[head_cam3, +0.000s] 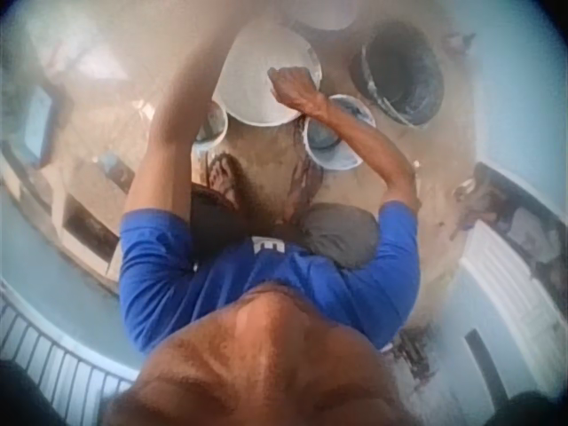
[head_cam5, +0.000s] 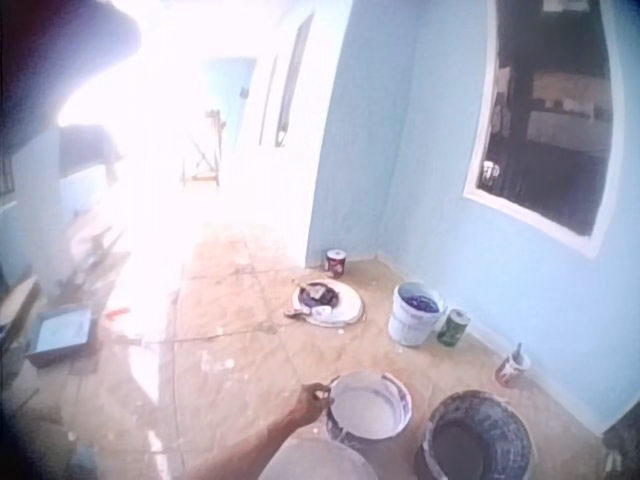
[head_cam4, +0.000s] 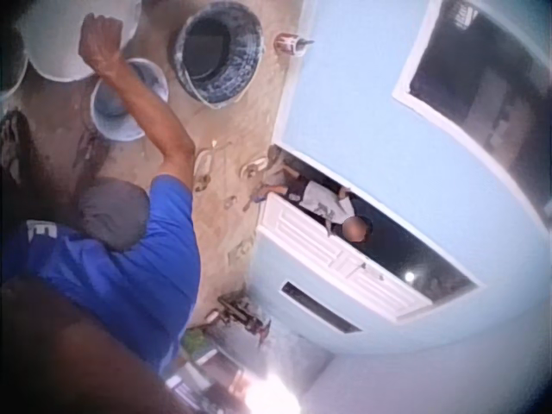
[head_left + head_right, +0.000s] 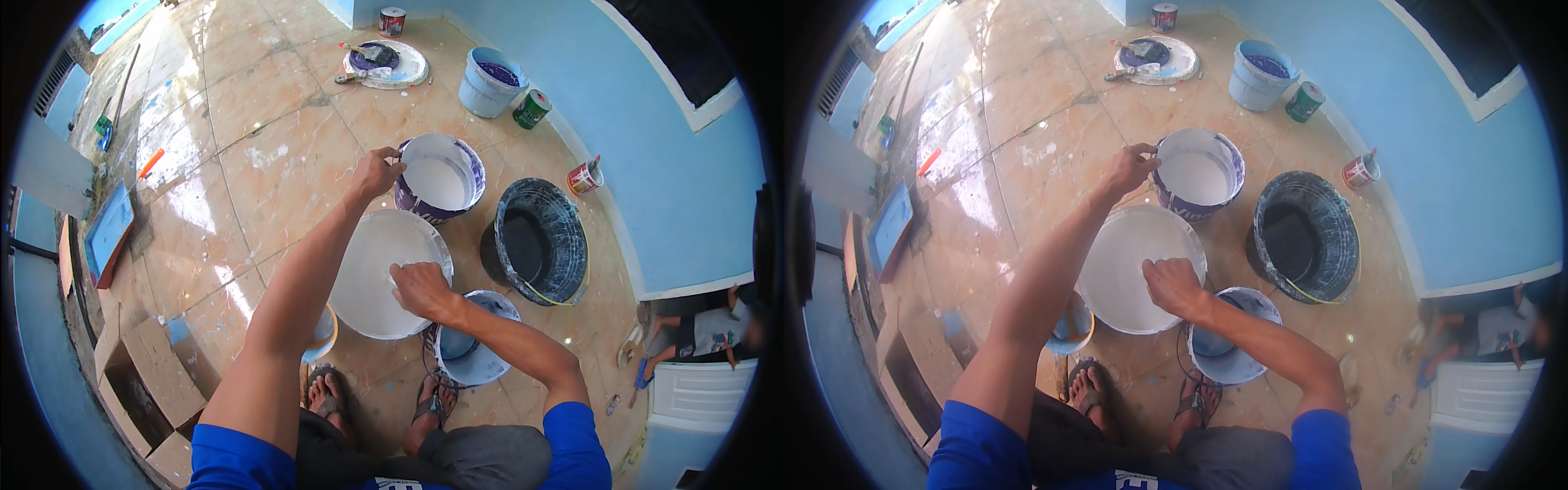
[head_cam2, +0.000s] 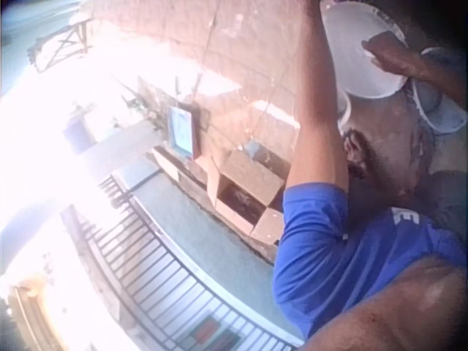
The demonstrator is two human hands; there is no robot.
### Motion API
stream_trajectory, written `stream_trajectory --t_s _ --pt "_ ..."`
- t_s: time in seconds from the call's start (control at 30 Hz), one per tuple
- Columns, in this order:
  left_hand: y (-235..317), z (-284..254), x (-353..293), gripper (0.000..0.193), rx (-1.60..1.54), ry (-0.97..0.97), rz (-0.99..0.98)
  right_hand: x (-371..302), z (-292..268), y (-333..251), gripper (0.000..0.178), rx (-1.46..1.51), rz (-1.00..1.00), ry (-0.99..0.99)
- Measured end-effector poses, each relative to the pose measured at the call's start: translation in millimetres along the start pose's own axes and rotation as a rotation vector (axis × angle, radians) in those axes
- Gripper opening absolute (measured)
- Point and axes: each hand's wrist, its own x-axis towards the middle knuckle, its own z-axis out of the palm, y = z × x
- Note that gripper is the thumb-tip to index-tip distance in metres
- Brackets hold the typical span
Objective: The person mixes white paint in a bucket using a plastic spoon, then transfers some into a larger bucket. They stir a dark liquid in a separate bucket with a stick and continue mixing the white paint. The person remains seated on the floor throughout the process.
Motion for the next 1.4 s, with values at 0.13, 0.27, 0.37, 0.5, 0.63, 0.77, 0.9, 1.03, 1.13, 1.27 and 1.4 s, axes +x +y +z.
stream_trajectory --t_s 0.13,0.27,0.37,0.5,0.63,0.77,0.9,1.03,1.13,1.27,1.4 --pt "-3 1 1 0.043 0.022 0.005 0.015 1 4 1 0.029 0.004 0.024 -0.006" --pt "-8 0 3 0.042 0.008 0.012 0.011 3 -25 -3 0.027 0.02 0.091 -0.091" --pt "-5 2 3 0.042 0.01 0.013 0.019 0 -31 11 0.027 0.046 0.121 -0.15" --pt "-5 6 6 0.042 0.001 -0.005 0.019 -5 -43 16 0.025 0.067 0.175 -0.118" --pt "-6 3 3 0.042 0.014 0.007 0.006 -16 -84 23 0.022 0.265 0.265 0.11" --pt "-16 -1 4 0.042 -0.016 0.005 -0.035 -63 -130 92 0.013 0.38 0.527 0.713" --pt "-8 8 10 0.045 0.003 -0.017 -0.017 -206 -116 252 0.036 -0.243 0.961 0.921" --pt "-8 6 9 0.046 0.051 0.01 0.009 -304 -63 312 0.037 -0.215 1.357 0.777" --pt "-7 1 2 0.045 0.191 0.133 0.098 -302 -47 288 0.028 0.583 1.469 0.709" --pt "47 17 -9 0.041 0.319 0.252 0.35 -320 -36 267 0.023 0.662 1.404 0.856" --pt "84 39 -40 0.03 0.23 0.144 0.492 -265 -89 216 0.02 1.531 0.971 1.321"
